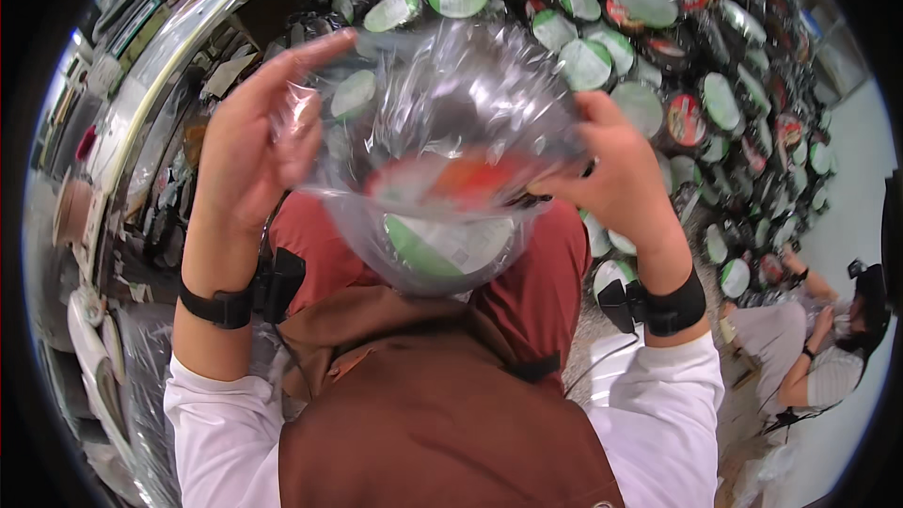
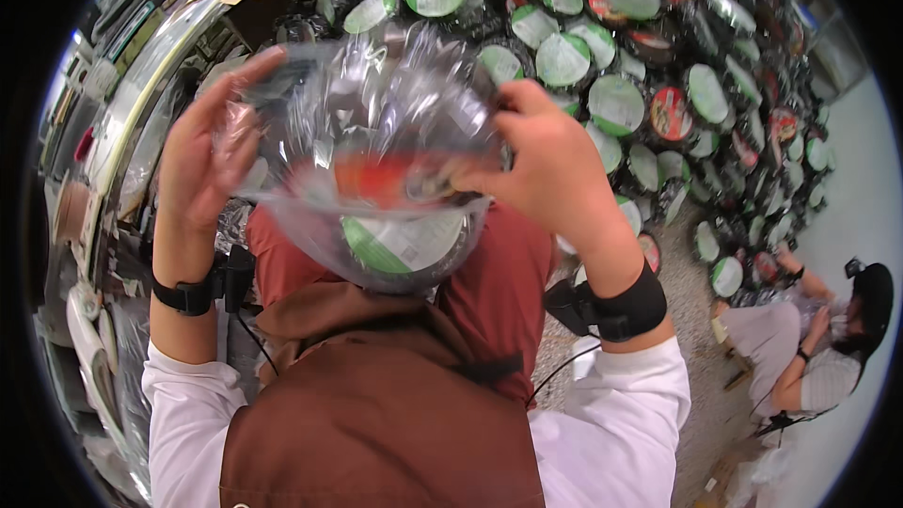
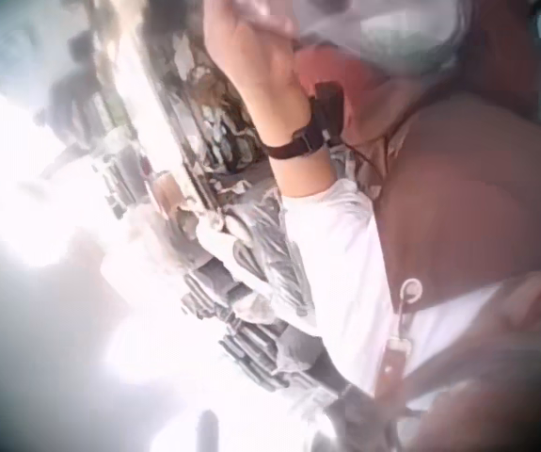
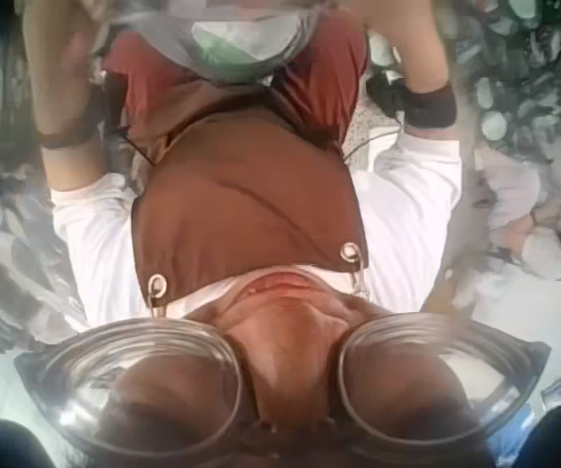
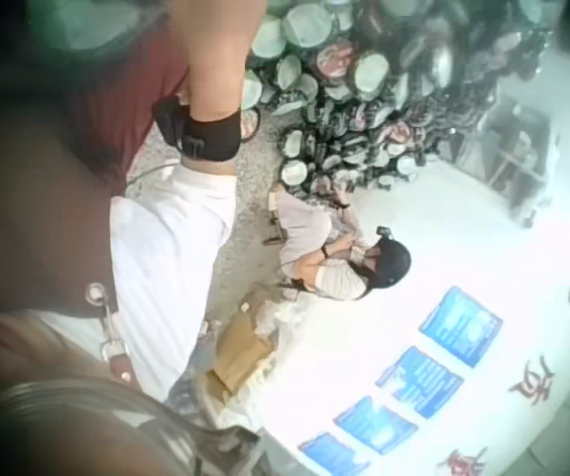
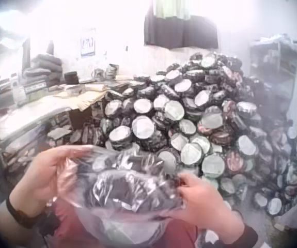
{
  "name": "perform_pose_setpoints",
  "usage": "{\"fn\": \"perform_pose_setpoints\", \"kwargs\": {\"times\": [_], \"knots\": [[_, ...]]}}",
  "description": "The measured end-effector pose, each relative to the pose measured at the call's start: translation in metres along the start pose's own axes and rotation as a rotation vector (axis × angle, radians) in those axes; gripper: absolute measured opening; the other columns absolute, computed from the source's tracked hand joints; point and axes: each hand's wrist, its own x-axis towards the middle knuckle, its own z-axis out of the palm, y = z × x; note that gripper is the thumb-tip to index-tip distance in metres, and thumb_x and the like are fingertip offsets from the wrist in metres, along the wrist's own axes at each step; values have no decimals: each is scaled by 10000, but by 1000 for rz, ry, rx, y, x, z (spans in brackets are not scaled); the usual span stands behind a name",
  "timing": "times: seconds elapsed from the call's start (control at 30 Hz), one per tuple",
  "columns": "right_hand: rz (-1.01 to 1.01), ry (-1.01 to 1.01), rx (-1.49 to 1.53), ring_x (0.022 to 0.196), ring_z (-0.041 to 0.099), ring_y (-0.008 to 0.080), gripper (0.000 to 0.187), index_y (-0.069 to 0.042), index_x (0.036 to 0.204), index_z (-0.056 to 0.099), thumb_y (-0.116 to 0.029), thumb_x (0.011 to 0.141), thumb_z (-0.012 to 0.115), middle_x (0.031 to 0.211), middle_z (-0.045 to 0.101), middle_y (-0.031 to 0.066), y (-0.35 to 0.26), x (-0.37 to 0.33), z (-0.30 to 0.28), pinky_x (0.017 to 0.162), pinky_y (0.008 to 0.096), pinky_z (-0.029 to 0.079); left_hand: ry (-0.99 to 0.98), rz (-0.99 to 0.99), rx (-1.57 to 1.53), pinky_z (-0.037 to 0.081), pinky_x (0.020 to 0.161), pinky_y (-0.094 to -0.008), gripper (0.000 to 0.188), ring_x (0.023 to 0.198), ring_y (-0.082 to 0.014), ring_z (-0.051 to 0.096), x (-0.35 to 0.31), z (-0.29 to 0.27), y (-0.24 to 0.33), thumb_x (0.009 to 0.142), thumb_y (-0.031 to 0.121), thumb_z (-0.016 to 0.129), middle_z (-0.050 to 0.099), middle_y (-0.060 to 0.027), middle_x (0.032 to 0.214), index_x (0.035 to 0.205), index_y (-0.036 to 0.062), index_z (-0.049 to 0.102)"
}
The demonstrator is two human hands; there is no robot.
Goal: The person places round food containers into plastic bags by hand while sitting on the floor next to a large pile of packaged items.
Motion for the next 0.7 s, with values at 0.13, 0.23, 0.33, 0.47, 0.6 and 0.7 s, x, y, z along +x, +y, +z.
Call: {"fn": "perform_pose_setpoints", "kwargs": {"times": [0.13, 0.23, 0.33, 0.47, 0.6, 0.7], "knots": [[-174, -260, -274, 811, 567, 256, 360, -21, 734, 605, -308, 585, 762, 919, 549, 96, -84, 13, -25, 660, 352, 479, -213, 166, 339, 285, 335, -197, 371, 326, -66, 346, -38, -13, -9, 945, 223, 330, 358, 32, 418, 1110, 0, 577], [-101, -658, 28, 768, 582, 294, 362, -3, 820, 626, -318, 660, 707, 815, 594, 149, -76, 33, -2, 648, 380, 473, -218, 254, 508, 250, 364, -185, 347, 358, -30, 301, -53, -10, 1, 946, 217, 358, 387, 47, 462, 1044, -3, 607], [154, -923, 68, 672, 596, 320, 299, -19, 806, 610, -316, 771, 611, 693, 599, 150, -20, 4, 11, 607, 395, 469, -385, 491, 745, 307, 417, -193, 315, 429, -34, 380, -63, -18, 15, 937, 177, 373, 555, -8, 604, 969, 8, 637], [58, -781, -578, 651, 600, 293, 161, -46, 796, 589, -201, 813, 549, 672, 597, 116, -121, 14, -17, 582, 378, 475, -223, 315, 426, 314, 408, -173, 316, 461, -17, 401, -62, -51, 16, 941, 157, 379, 631, -59, 755, 888, -22, 634], [-275, -587, -285, 798, 591, 271, 241, -81, 989, 563, -143, 756, 569, 918, 601, 98, -140, 16, 25, 621, 368, 490, -341, 385, 317, 171, 326, -176, 378, 330, 3, 242, -68, -18, 15, 962, 233, 361, 330, 82, 425, 942, -47, 614], [-267, -701, -313, 896, 570, 269, 388, -130, 1121, 520, -135, 738, 585, 1081, 547, 90, -131, 16, 29, 669, 360, 496, -183, 528, 408, 187, 332, -166, 391, 309, -12, 249, -71, -34, 32, 963, 228, 346, 328, 80, 404, 916, -56, 611]]}}
